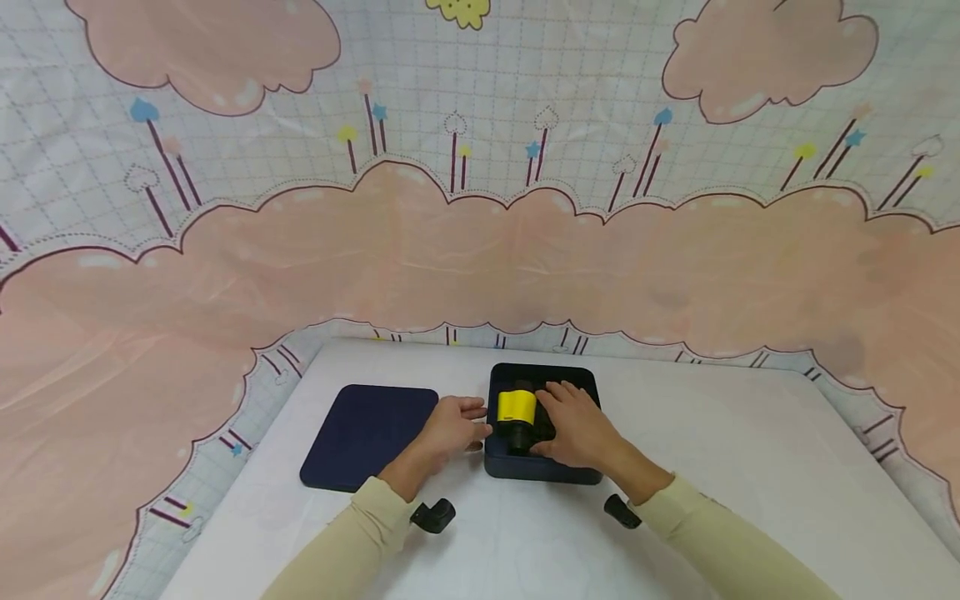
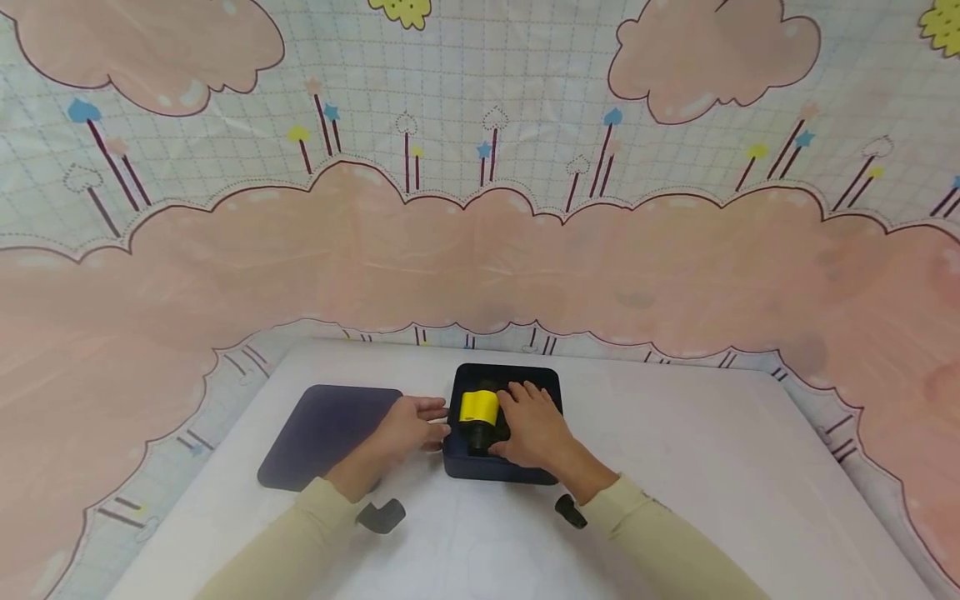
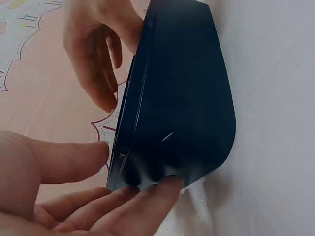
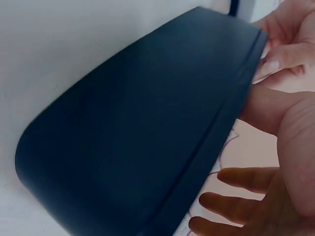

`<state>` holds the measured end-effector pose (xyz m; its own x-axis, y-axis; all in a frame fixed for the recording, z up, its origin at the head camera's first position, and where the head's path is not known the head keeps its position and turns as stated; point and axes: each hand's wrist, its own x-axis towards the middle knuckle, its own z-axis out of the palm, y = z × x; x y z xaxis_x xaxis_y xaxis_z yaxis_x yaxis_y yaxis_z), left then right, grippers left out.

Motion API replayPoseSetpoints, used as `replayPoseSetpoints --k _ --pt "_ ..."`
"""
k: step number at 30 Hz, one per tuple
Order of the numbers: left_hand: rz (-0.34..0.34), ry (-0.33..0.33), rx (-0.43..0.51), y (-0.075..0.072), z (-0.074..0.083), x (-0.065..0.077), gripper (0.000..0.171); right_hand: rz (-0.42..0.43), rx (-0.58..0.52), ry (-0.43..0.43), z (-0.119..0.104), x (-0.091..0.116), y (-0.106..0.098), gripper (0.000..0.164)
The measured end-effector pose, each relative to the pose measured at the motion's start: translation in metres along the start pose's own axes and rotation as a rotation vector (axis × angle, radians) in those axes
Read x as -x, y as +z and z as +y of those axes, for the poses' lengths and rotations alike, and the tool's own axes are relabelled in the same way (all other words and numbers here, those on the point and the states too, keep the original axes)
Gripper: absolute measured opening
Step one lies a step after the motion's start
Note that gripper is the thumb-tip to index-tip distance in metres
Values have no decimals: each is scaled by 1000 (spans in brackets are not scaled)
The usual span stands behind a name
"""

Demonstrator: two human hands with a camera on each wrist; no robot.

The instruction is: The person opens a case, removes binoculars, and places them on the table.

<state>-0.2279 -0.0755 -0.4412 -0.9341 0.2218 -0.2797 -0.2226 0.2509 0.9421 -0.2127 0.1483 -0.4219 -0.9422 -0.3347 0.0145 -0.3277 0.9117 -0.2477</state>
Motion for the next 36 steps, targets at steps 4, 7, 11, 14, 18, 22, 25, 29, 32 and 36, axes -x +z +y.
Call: replayPoseSetpoints --k 4,7,11,14,18,22,25,29,32,36 --pt "-7 -36 31 1 0 0 59 -3 69 -30 5 -5 6 79" --pt "-9 -53 39 2 1 -1 59 -11 117 -42 7 -9 9 80" --pt "-9 -73 28 3 1 -2 58 -36 161 -42 11 -12 13 81" --pt "-7 -84 12 2 -1 -3 54 -62 188 -50 12 -15 12 83" --pt "-6 -94 11 1 -2 -4 51 -84 219 -69 14 -18 10 84" --pt "-10 -115 21 1 -2 -4 51 -109 234 -68 17 -21 9 82" --pt "-3 -127 24 0 -1 -3 50 -137 242 -74 16 -26 8 81" --pt "3 -123 20 0 0 -2 50 -167 259 -72 16 -31 5 82" --pt "-1 -129 24 1 0 -1 50 -193 256 -65 16 -33 3 82" --pt "-3 -133 33 3 -1 0 50 -219 230 -70 17 -35 1 82"
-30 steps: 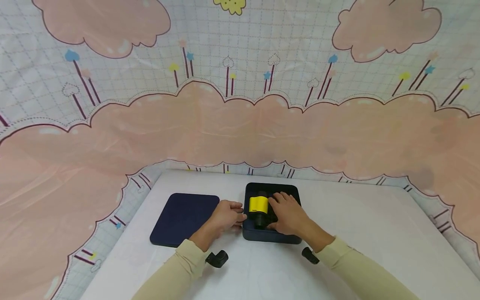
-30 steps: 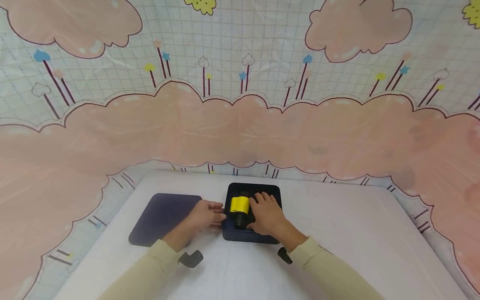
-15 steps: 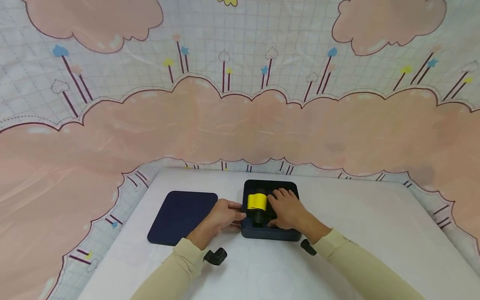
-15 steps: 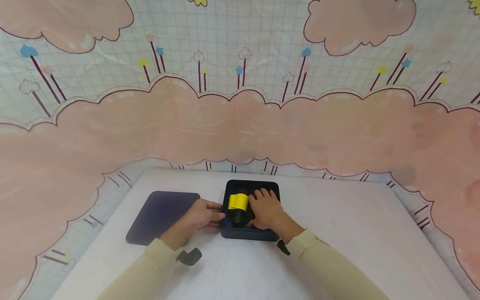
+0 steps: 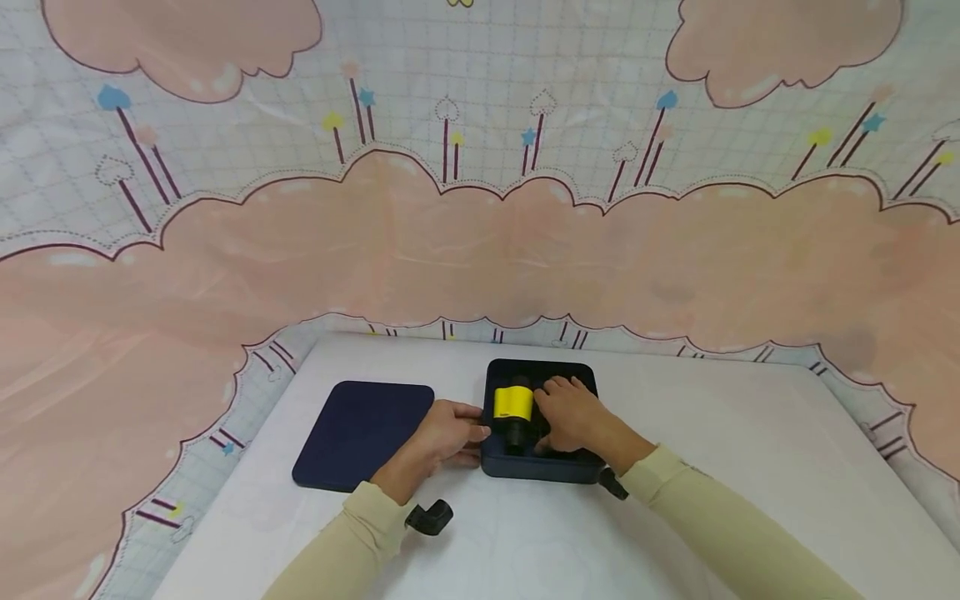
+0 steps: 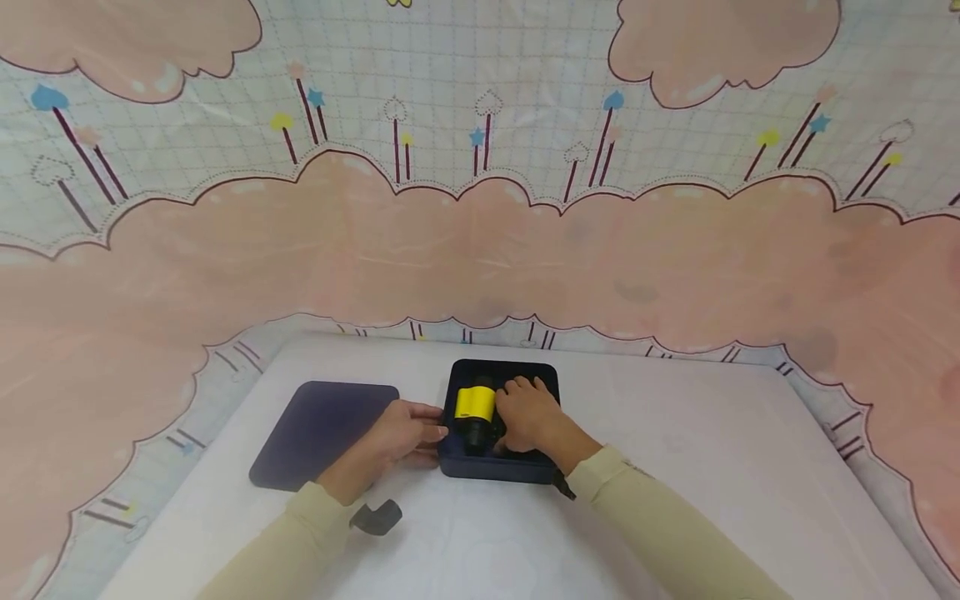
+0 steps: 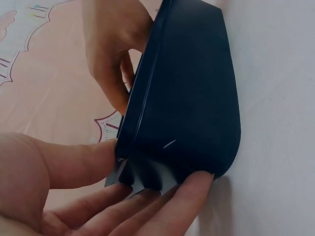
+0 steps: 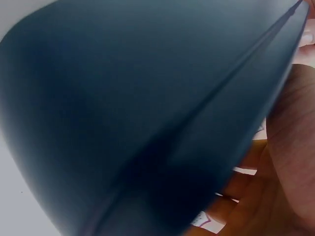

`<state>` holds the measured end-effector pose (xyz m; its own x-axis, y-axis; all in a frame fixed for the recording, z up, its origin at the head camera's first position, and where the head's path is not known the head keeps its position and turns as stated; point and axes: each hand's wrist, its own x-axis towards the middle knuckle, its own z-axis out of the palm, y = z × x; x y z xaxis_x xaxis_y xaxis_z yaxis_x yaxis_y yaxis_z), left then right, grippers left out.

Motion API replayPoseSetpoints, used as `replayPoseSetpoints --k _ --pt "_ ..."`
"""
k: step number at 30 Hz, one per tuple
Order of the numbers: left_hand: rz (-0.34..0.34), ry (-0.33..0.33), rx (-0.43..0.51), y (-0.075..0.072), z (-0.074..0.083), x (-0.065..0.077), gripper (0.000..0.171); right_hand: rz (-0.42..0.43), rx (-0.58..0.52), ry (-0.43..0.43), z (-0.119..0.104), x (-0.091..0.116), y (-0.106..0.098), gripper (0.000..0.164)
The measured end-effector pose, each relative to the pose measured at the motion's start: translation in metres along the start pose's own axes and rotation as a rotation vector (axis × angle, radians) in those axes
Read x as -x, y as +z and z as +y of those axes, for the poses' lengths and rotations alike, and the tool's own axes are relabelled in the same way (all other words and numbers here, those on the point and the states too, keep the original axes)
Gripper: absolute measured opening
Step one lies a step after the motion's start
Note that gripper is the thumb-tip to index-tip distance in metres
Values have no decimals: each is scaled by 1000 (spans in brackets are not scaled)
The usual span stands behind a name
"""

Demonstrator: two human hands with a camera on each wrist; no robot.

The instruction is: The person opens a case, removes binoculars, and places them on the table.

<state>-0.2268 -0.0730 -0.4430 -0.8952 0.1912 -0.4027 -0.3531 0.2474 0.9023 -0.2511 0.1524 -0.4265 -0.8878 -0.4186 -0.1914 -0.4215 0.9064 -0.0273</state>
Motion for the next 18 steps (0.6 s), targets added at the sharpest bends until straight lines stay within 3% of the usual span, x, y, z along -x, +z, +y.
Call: replayPoseSetpoints --k 7,18 --pt "4 1 0 0 -4 2 50 -20 9 -7 4 -4 5 89" --pt "-2 19 21 -1 -5 3 49 5 25 -66 7 -6 5 83"
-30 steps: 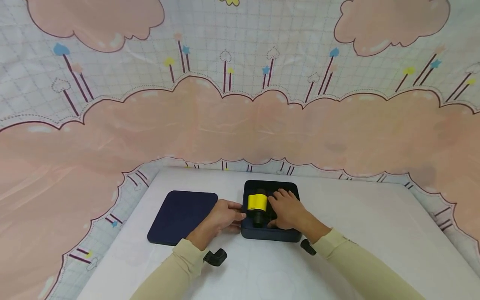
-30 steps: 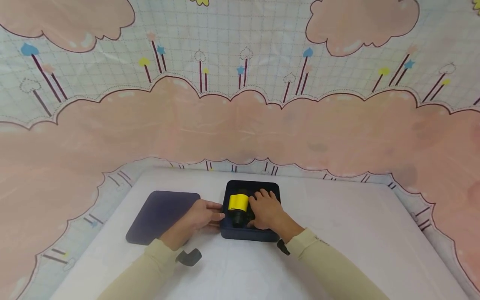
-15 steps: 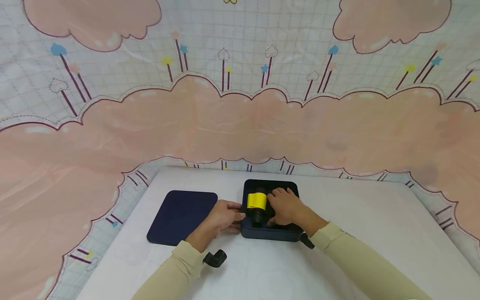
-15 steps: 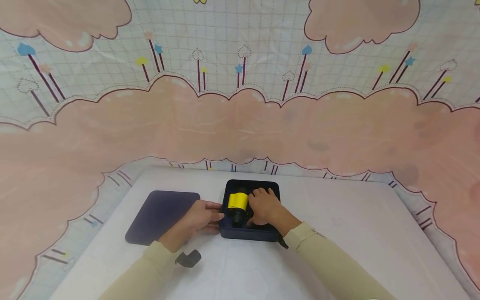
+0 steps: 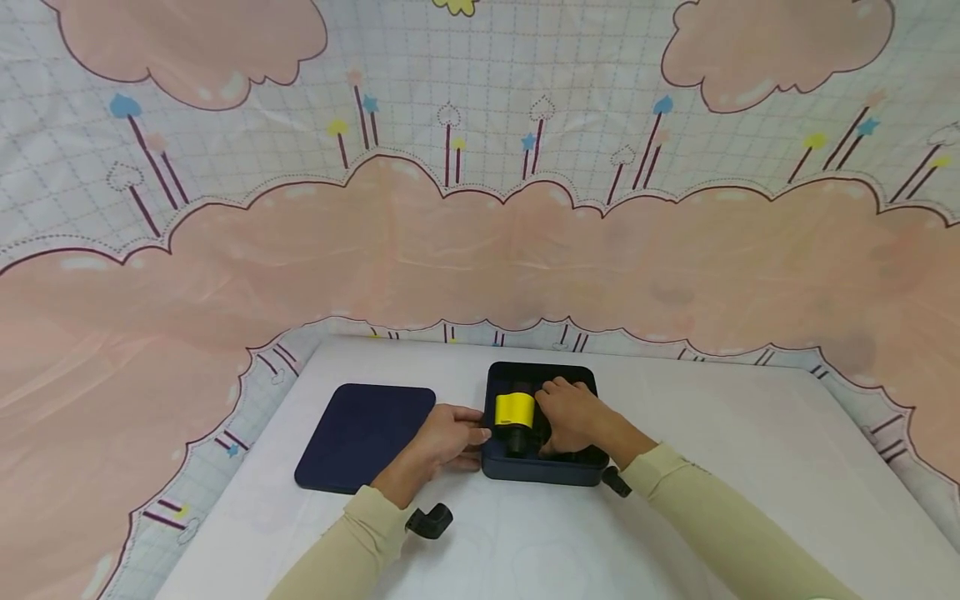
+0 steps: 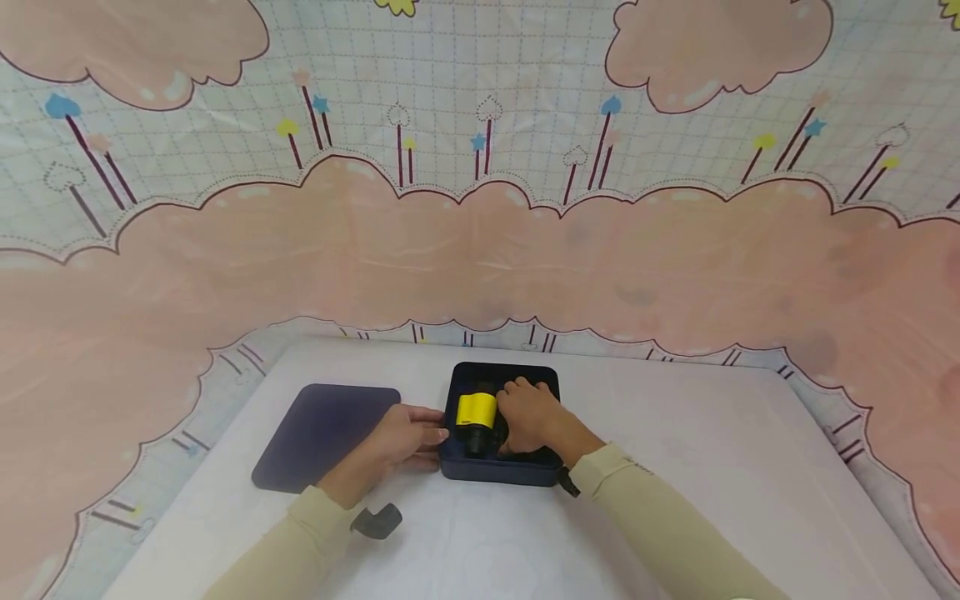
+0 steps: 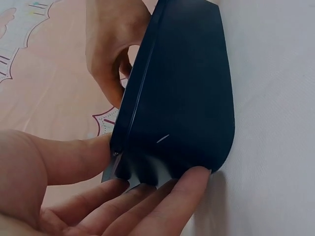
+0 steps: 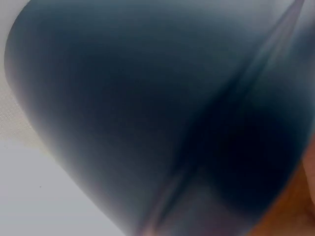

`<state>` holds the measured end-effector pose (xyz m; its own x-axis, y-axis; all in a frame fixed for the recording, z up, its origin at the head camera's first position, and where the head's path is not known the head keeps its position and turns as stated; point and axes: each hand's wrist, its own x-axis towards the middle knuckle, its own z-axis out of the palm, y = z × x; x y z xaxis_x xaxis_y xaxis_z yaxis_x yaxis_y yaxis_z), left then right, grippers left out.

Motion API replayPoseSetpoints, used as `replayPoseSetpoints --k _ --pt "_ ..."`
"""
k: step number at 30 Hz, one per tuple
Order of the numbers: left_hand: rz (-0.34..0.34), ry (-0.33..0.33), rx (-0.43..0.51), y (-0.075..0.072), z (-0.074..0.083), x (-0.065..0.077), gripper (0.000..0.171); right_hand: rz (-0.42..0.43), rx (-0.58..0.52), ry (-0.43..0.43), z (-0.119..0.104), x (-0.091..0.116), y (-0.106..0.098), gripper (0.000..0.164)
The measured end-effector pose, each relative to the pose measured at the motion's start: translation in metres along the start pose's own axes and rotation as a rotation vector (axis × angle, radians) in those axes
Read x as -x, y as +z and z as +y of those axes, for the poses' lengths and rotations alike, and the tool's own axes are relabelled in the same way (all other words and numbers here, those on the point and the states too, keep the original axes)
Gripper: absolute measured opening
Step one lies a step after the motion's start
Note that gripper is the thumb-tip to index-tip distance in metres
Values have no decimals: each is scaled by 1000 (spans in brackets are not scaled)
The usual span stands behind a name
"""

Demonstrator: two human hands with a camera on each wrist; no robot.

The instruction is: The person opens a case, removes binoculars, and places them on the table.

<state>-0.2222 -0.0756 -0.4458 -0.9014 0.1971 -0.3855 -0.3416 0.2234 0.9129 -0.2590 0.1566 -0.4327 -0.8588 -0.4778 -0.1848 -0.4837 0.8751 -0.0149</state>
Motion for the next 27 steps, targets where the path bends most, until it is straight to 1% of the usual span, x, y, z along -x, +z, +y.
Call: replayPoseSetpoints --k 14,20,27 --pt "3 8 16 -3 2 5 51 19 25 -67 -2 -2 -11 85" --pt "-8 15 16 -2 1 5 52 1 20 -87 -2 -2 -19 86" --pt "-19 20 18 -3 -2 2 51 -2 43 -92 2 -1 -27 89"
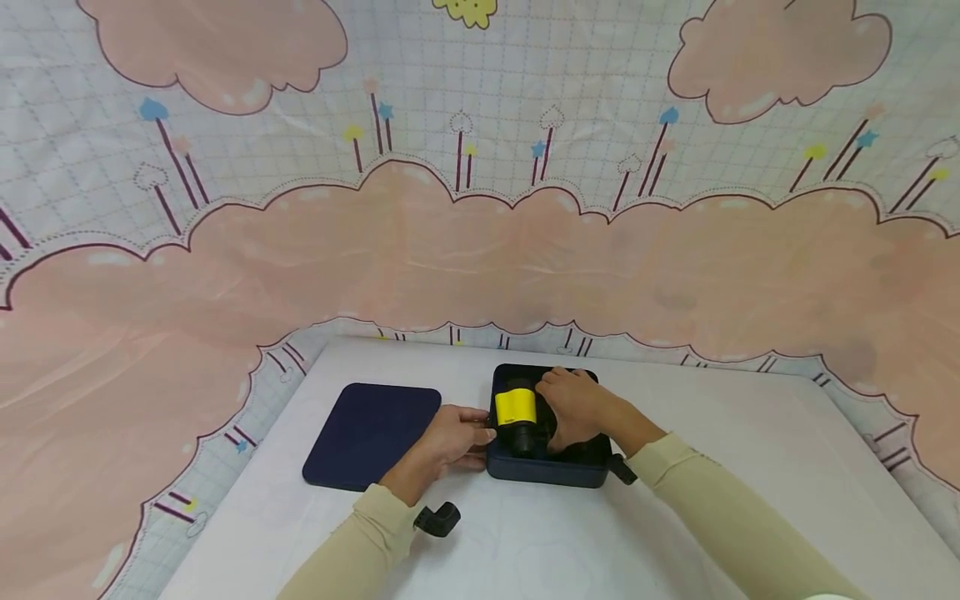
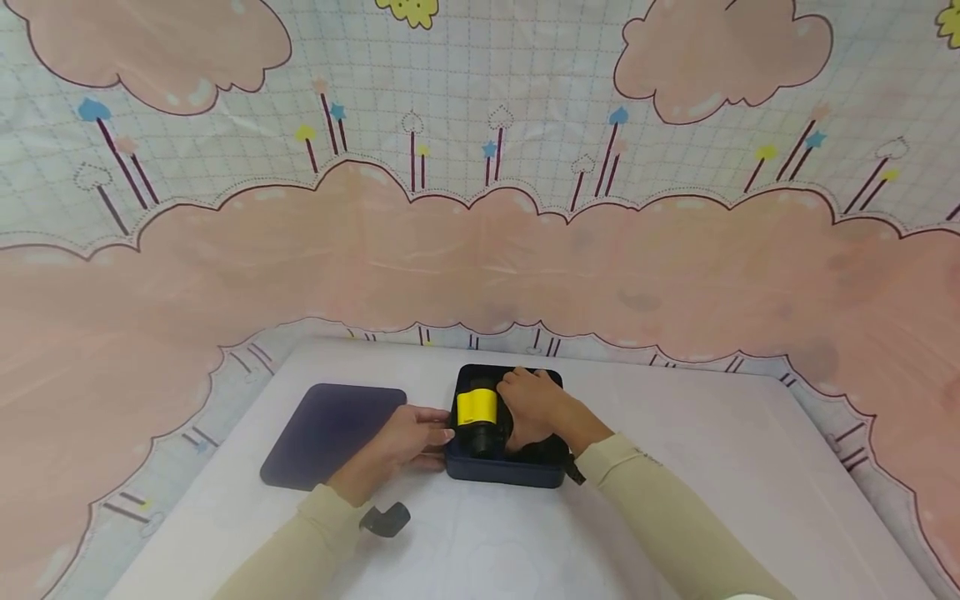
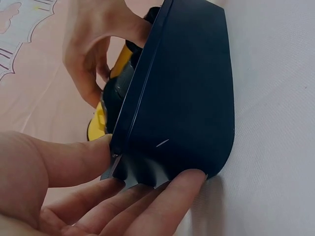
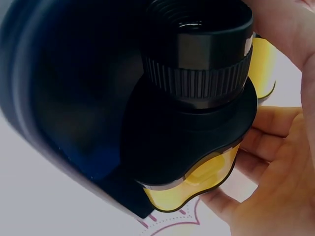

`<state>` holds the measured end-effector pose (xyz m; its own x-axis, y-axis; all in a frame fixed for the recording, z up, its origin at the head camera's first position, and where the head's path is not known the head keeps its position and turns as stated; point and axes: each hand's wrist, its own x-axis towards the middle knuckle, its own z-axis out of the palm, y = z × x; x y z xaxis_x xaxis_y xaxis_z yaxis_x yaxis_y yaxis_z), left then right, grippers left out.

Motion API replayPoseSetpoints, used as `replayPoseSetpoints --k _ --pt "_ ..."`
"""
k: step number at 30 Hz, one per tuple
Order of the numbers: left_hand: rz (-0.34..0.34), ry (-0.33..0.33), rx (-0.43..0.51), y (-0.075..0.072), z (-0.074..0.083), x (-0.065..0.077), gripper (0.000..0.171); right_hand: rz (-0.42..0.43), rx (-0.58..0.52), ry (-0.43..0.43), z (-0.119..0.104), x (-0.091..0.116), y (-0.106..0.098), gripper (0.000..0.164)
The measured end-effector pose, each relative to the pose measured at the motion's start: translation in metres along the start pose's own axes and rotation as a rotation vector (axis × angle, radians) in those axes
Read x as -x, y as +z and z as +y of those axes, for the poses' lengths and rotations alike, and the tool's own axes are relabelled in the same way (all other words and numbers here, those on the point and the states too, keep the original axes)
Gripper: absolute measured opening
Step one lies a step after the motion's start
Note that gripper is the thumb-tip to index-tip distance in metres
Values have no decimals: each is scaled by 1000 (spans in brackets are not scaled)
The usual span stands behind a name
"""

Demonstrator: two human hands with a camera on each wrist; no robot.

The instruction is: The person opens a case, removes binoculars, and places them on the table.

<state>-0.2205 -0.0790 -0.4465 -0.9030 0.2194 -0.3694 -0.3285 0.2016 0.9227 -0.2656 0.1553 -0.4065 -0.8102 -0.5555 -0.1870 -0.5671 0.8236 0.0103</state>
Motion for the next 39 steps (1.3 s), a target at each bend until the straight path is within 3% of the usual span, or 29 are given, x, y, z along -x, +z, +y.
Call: replayPoseSetpoints --k 16,39 --pt "10 -24 10 4 3 -3 50 -8 -16 1 11 13 -19 91" --pt "14 -5 20 2 -1 -3 51 36 4 -30 27 32 -38 91"
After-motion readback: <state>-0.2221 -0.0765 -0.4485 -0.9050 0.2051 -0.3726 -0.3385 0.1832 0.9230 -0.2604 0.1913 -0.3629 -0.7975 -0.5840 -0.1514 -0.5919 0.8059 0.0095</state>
